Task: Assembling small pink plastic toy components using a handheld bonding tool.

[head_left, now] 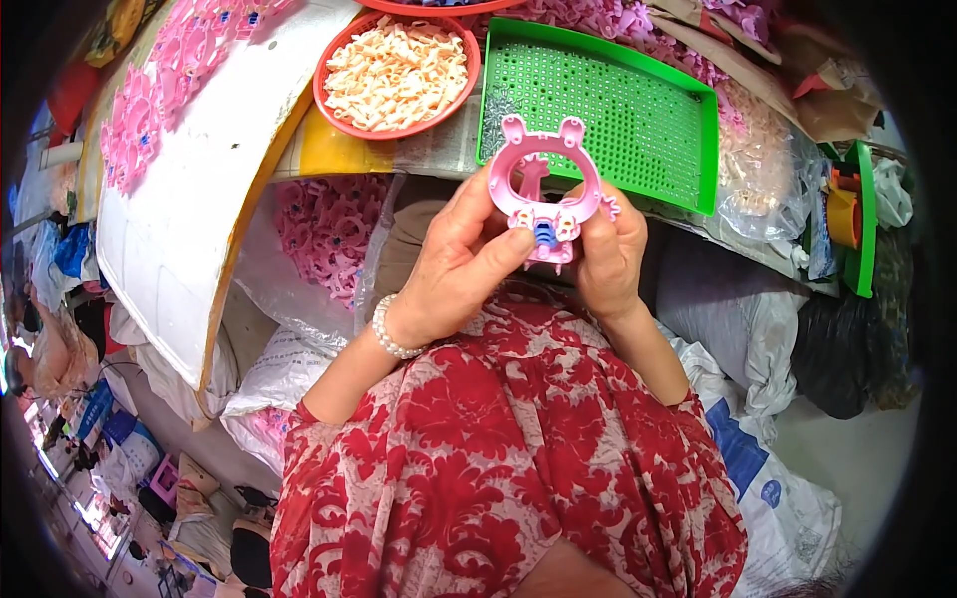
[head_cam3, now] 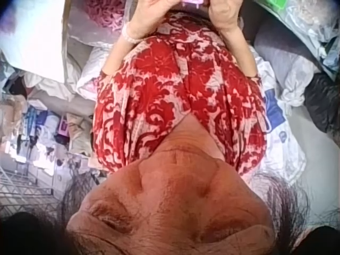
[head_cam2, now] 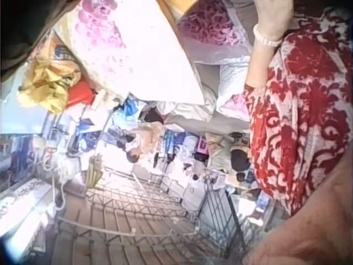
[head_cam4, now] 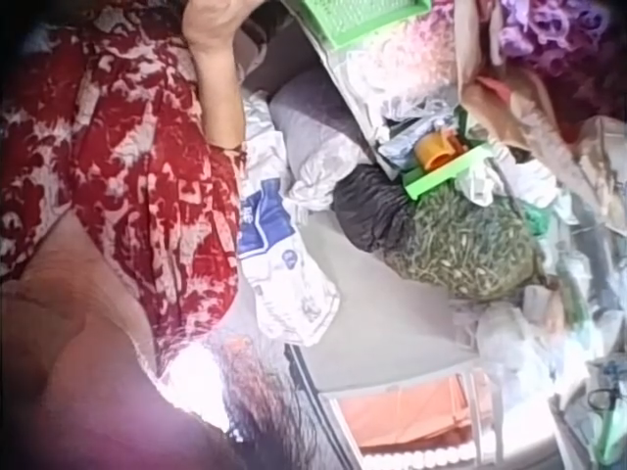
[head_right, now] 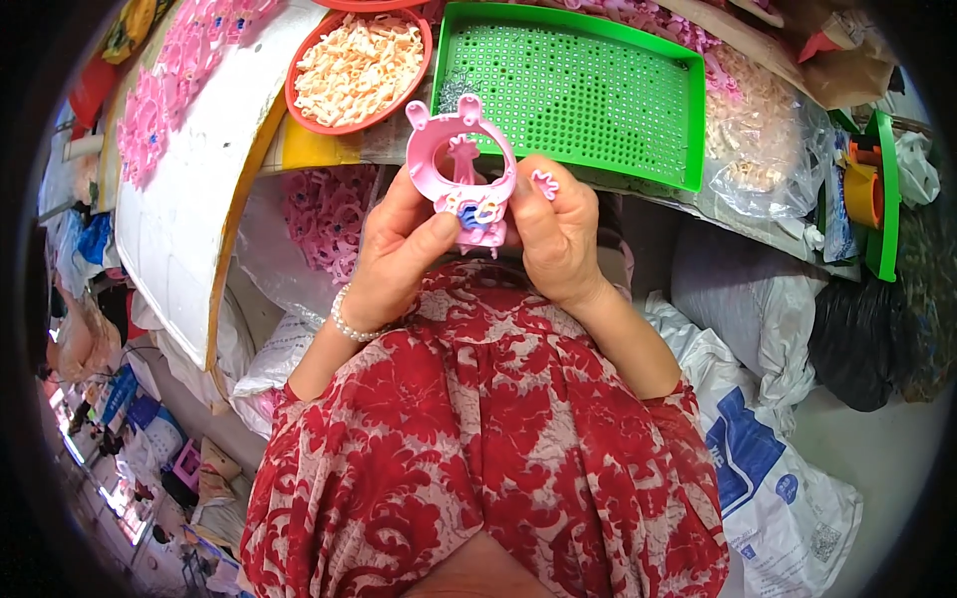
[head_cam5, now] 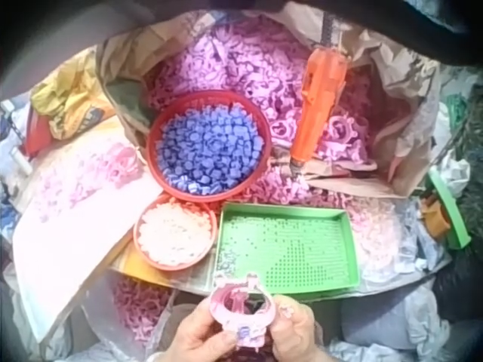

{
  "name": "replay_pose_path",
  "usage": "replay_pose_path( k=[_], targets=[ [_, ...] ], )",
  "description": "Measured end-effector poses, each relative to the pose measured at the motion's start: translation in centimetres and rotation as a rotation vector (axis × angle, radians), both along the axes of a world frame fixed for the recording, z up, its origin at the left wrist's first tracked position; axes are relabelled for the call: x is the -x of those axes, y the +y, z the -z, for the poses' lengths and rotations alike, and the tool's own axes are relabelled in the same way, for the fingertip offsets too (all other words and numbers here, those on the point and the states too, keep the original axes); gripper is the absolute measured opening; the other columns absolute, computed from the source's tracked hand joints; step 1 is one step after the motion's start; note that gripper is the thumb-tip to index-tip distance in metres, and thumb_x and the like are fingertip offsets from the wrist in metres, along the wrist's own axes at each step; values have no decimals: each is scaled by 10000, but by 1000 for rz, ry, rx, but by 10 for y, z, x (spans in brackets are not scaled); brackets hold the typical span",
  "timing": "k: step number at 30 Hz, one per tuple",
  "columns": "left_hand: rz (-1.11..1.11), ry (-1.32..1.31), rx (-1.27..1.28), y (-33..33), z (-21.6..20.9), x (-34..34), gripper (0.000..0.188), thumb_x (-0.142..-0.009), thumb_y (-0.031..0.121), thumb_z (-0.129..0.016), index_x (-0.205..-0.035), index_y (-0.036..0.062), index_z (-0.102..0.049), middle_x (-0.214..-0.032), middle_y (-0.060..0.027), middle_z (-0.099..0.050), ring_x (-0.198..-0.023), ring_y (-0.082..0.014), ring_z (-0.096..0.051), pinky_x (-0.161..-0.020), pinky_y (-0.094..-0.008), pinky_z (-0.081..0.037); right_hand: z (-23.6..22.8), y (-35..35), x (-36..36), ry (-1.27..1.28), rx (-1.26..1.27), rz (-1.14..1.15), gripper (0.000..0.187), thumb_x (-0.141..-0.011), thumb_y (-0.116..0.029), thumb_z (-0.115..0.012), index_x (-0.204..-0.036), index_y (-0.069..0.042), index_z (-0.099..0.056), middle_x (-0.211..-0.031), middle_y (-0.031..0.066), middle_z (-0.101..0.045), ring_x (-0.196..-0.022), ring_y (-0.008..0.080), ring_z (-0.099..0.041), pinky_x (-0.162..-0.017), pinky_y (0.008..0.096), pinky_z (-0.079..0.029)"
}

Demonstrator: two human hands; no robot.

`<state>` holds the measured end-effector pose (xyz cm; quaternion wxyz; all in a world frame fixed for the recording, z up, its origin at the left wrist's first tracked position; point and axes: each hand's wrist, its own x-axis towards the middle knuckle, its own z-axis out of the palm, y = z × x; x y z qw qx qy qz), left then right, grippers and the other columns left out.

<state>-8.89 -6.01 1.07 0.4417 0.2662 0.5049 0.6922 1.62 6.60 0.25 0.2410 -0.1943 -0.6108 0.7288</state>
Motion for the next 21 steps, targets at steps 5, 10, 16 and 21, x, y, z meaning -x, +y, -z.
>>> replay_pose_path(
  k=[5,10,16,21],
  targets=[
    [39,6,54,-3,-6,3,479,-881,135,-568,-1296,0,-373,-1146,-43,-447,-1000,-103,-465,-826,-227,-407,3,-16,-1,1,111,-69,293,-902,-341,-509,-864,-51,-534,-663,-20,-537,-516,25,-434,-450,173,-324],
    [38,-181,-18,-3,-6,-1,464,-887,116,-564,-1298,10,-376,-1099,-27,-495,-950,-89,-492,-825,-243,-432,2,-17,-1,-20,35,-18,268,-908,-302,-508,-853,-42,-546,-682,-12,-550,-523,25,-434,-452,177,-324],
    [23,-196,3,-4,-6,-2,504,-888,77,-560,-1338,21,-340,-1058,-29,-529,-829,-73,-529,-695,-230,-486,11,-10,-2,-12,-188,9,228,-916,-232,-504,-850,-19,-552,-701,-4,-566,-557,29,-460,-481,179,-354],
    [43,-255,-4,-5,-7,-2,510,-888,79,-557,-1342,24,-331,-1043,-35,-537,-790,-75,-538,-643,-229,-498,-6,-15,1,19,96,-70,220,-912,-220,-515,-874,-6,-549,-707,-4,-569,-565,38,-464,-494,187,-367]
  ],
)
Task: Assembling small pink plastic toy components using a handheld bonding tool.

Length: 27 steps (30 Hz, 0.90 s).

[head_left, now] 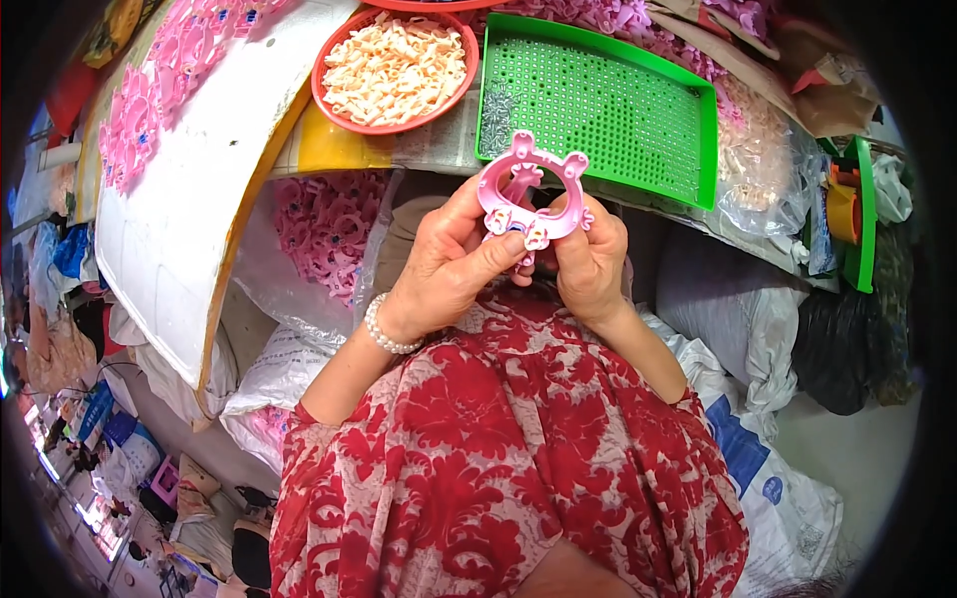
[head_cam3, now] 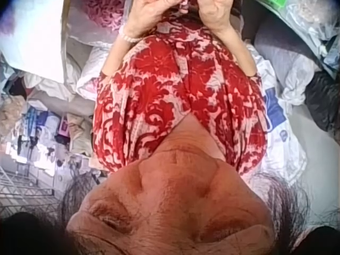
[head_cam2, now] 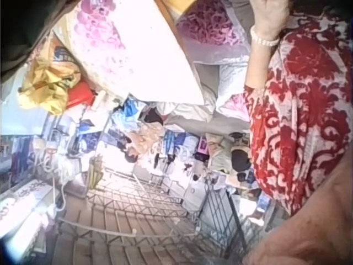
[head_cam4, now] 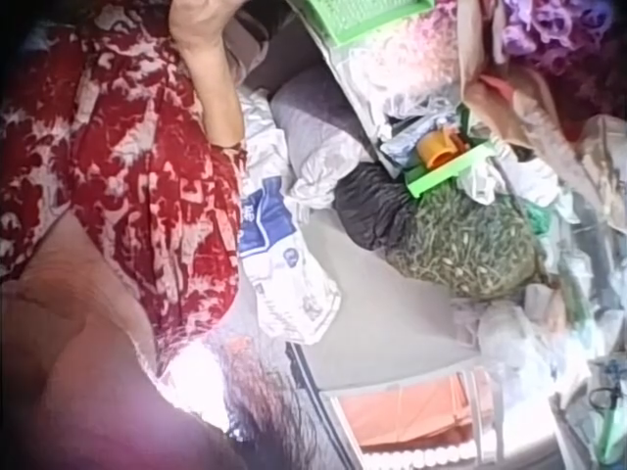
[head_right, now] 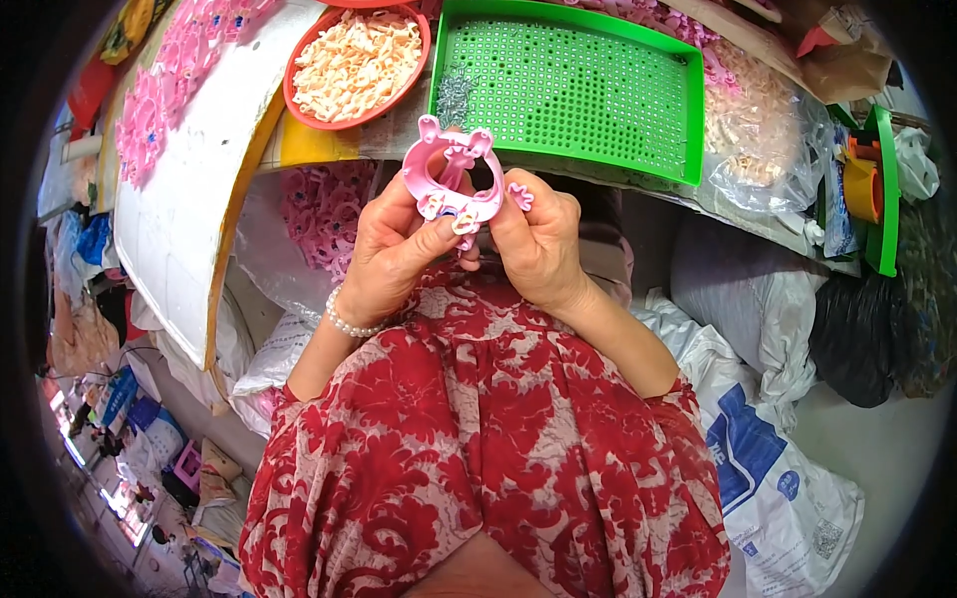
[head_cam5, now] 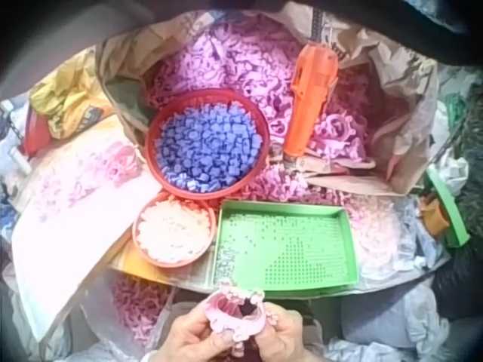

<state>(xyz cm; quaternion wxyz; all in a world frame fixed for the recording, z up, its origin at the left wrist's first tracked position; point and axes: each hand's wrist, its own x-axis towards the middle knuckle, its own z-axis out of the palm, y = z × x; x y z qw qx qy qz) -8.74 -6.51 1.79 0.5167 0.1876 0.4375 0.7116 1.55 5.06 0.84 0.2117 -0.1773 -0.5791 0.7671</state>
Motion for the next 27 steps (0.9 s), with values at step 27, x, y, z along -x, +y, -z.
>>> replay_pose_path(
  k=[27],
  targets=[
    [24,15,76,0,4,-9,498,-877,10,-527,-1334,17,-327,-1091,-63,-499,-784,-89,-563,-661,-228,-519,7,16,-8,-137,-373,-17,233,-905,-167,-510,-769,13,-570,-582,52,-556,-557,53,-492,-496,243,-404]
  ],
)
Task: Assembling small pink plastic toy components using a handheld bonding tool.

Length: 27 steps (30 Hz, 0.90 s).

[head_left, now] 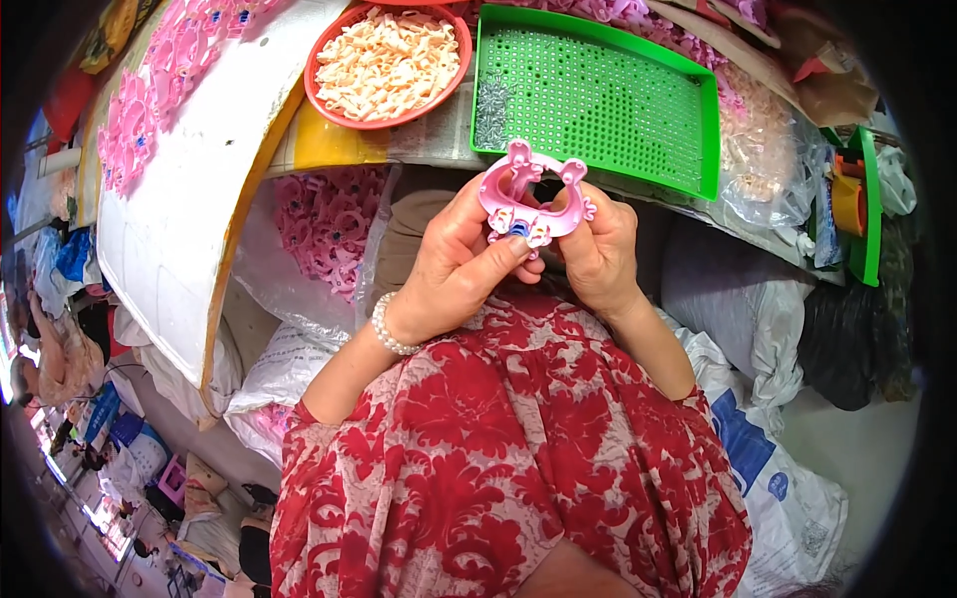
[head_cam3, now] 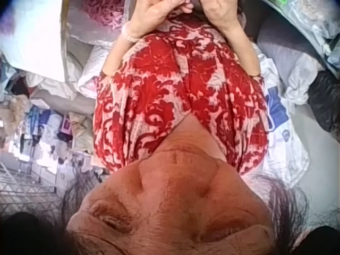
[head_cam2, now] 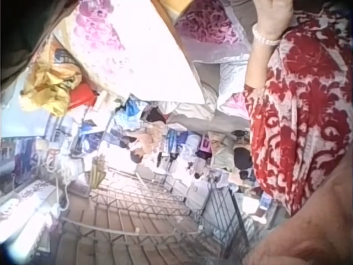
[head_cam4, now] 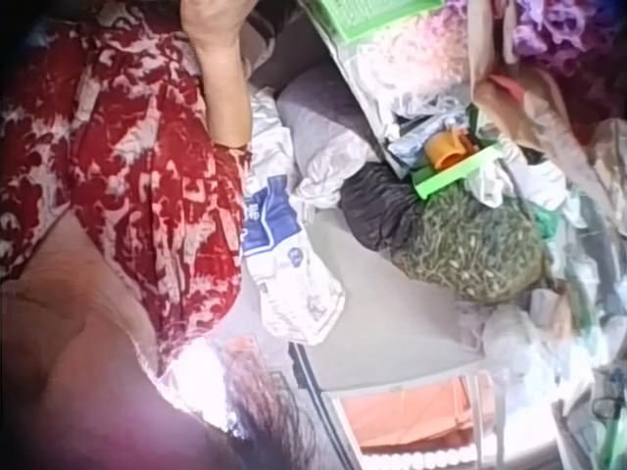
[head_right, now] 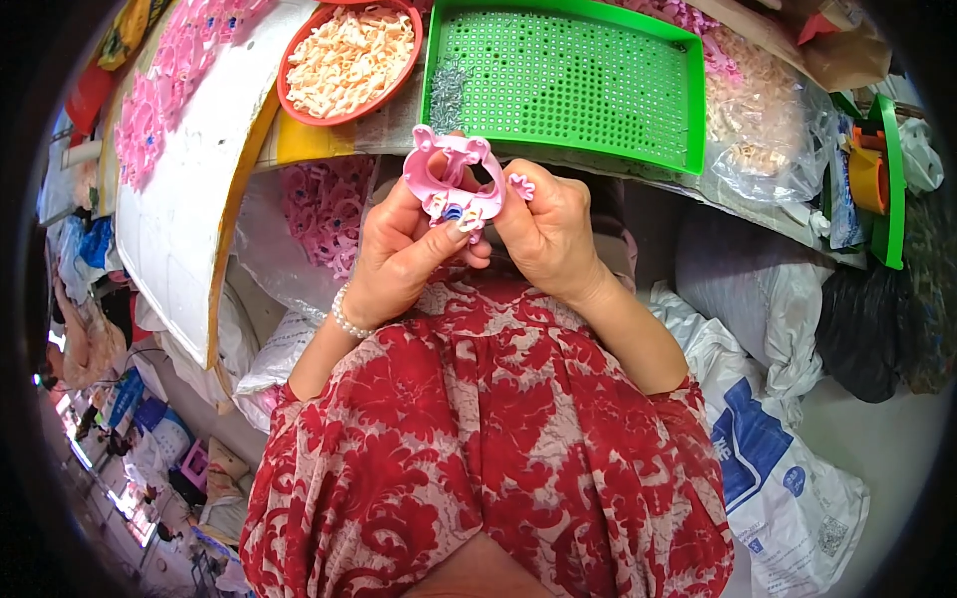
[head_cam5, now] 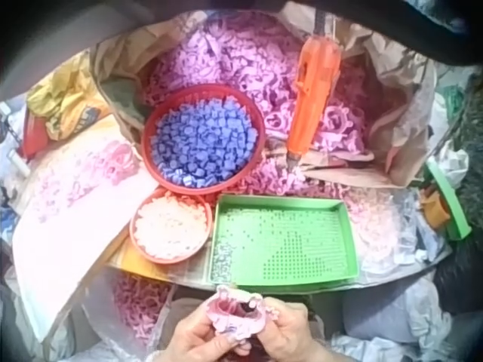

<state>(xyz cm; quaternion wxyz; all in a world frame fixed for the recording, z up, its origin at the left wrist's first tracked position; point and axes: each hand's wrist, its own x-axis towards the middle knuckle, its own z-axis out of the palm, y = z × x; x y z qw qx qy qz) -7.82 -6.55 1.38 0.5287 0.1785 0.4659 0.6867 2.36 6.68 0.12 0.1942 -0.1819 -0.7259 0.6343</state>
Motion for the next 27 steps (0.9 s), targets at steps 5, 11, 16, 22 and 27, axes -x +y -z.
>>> replay_pose_path(
  k=[5,11,16,22,27],
  targets=[
    [-16,145,31,0,4,0,545,-872,-19,-507,-1369,8,-284,-1201,-80,-415,-804,-91,-556,-663,-225,-516,7,2,2,-34,154,-33,236,-905,-198,-523,-804,7,-579,-588,22,-556,-545,43,-474,-490,233,-392],
    [-42,304,18,2,8,-2,573,-849,-35,-522,-1371,6,-289,-1175,-80,-431,-802,-96,-558,-650,-223,-514,17,2,-2,-54,454,-90,328,-920,-333,-515,-931,-12,-581,-686,-17,-551,-539,26,-440,-477,180,-362],
    [-27,268,16,0,8,1,575,-851,4,-548,-1370,11,-300,-1207,-79,-423,-830,-104,-560,-669,-219,-509,22,2,-3,-21,526,-98,353,-919,-360,-511,-957,-15,-577,-720,-12,-558,-544,27,-447,-479,170,-367],
    [-67,67,46,1,7,0,555,-884,61,-532,-1381,33,-288,-1155,-84,-487,-854,-117,-570,-684,-227,-523,21,-1,-2,-11,467,-63,326,-926,-321,-502,-947,-5,-581,-702,-10,-562,-547,27,-455,-479,183,-374],
    [-58,-100,16,-1,7,7,520,-887,66,-515,-1363,44,-309,-1076,-95,-548,-797,-142,-605,-653,-249,-542,14,-1,3,-63,308,-12,266,-921,-239,-498,-867,7,-582,-623,-5,-553,-536,41,-471,-475,212,-382]
  ],
)
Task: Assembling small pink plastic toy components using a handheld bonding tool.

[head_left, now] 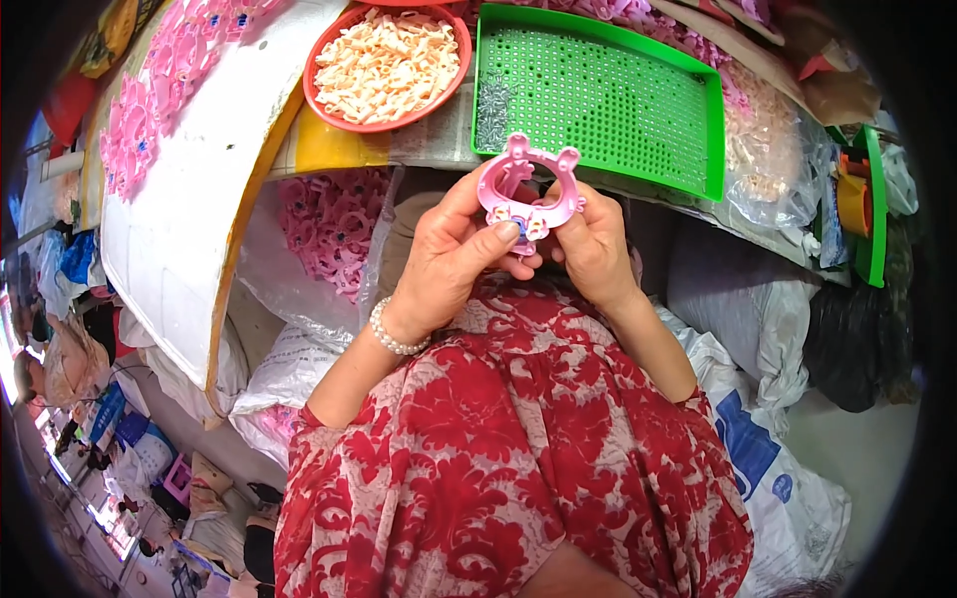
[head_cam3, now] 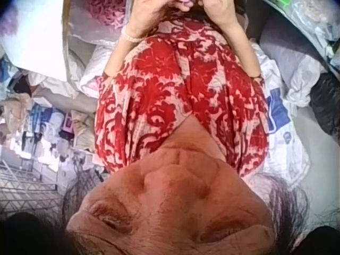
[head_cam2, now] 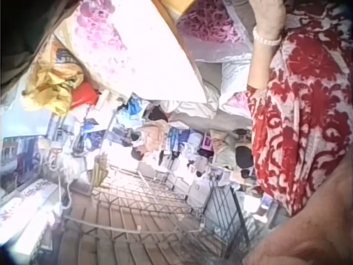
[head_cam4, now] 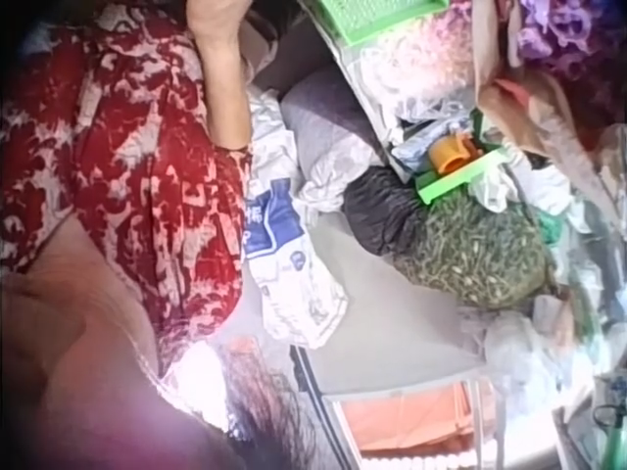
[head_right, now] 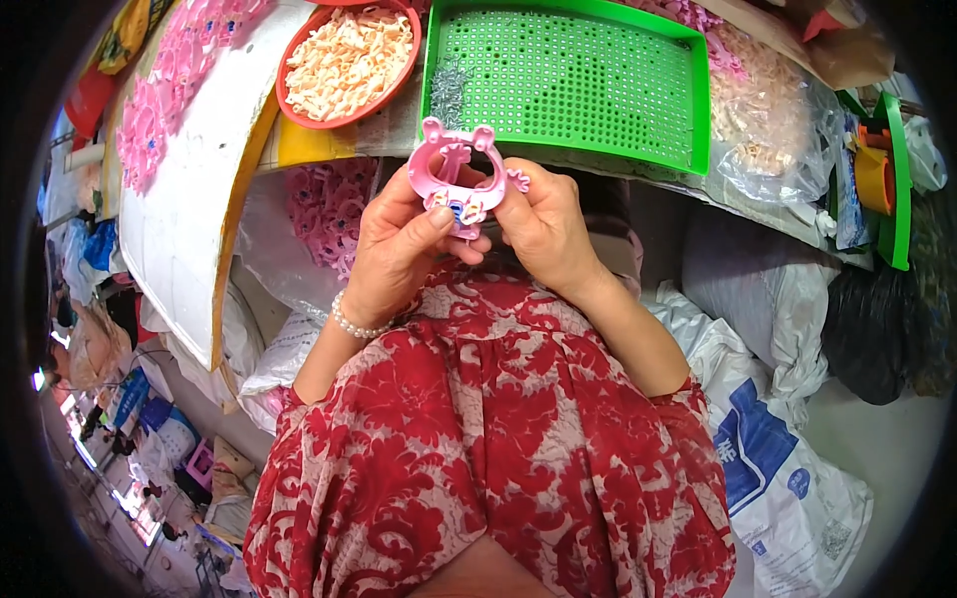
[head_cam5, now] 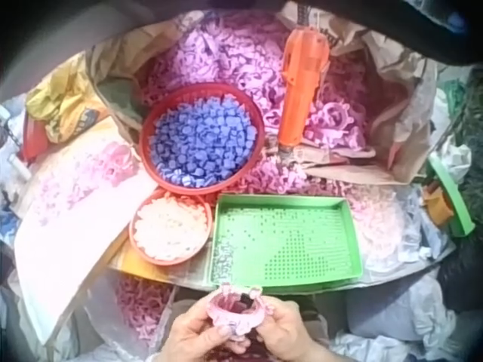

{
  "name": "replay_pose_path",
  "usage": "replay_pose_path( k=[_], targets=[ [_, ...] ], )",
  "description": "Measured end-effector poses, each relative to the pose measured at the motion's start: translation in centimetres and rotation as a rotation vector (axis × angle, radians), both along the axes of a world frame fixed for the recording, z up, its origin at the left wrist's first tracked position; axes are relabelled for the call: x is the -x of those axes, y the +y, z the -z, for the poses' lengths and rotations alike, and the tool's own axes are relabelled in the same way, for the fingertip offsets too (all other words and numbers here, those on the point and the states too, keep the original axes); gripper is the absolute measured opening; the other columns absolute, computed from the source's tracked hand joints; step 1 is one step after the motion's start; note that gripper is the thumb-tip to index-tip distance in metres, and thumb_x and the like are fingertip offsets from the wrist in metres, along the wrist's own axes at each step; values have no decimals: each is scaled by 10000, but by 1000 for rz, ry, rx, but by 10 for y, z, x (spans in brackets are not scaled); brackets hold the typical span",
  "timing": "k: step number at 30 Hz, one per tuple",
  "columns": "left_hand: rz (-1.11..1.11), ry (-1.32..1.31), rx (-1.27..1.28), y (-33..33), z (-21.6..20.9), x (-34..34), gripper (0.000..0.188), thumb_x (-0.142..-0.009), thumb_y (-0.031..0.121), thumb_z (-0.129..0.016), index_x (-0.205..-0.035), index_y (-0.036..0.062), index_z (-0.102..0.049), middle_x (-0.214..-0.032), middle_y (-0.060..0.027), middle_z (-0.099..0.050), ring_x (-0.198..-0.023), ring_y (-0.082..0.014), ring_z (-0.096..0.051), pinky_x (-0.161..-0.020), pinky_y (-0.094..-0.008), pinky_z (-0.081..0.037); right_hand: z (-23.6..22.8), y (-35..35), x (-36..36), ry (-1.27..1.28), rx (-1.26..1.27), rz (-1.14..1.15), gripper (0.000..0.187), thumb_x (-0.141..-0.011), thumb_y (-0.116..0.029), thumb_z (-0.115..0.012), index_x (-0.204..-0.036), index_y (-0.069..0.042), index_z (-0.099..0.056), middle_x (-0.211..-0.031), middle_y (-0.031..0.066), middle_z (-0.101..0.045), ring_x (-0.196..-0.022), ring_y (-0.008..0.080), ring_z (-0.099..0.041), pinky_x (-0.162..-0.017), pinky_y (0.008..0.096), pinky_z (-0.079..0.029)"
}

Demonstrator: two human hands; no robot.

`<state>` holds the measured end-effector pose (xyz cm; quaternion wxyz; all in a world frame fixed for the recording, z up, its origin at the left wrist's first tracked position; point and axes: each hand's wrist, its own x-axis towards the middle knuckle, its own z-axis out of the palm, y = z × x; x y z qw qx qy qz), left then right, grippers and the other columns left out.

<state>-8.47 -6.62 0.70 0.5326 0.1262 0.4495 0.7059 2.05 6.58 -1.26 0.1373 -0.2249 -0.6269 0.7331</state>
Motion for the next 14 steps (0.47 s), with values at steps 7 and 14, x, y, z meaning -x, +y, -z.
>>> replay_pose_path(
  k=[7,14],
  targets=[
    [-31,-135,-29,0,-2,1,435,-877,61,-454,-1294,35,-332,-1023,-119,-570,-736,-175,-632,-606,-259,-558,4,-2,5,30,-340,34,243,-896,-239,-538,-824,-8,-559,-618,17,-547,-535,47,-471,-476,214,-370],
    [52,-62,33,-1,-4,1,562,-835,196,-630,-1289,46,-334,-1033,-130,-558,-748,-189,-640,-593,-258,-552,0,-3,2,42,-247,116,191,-867,-181,-581,-794,-5,-566,-563,25,-551,-498,67,-492,-452,232,-373]
  ],
)
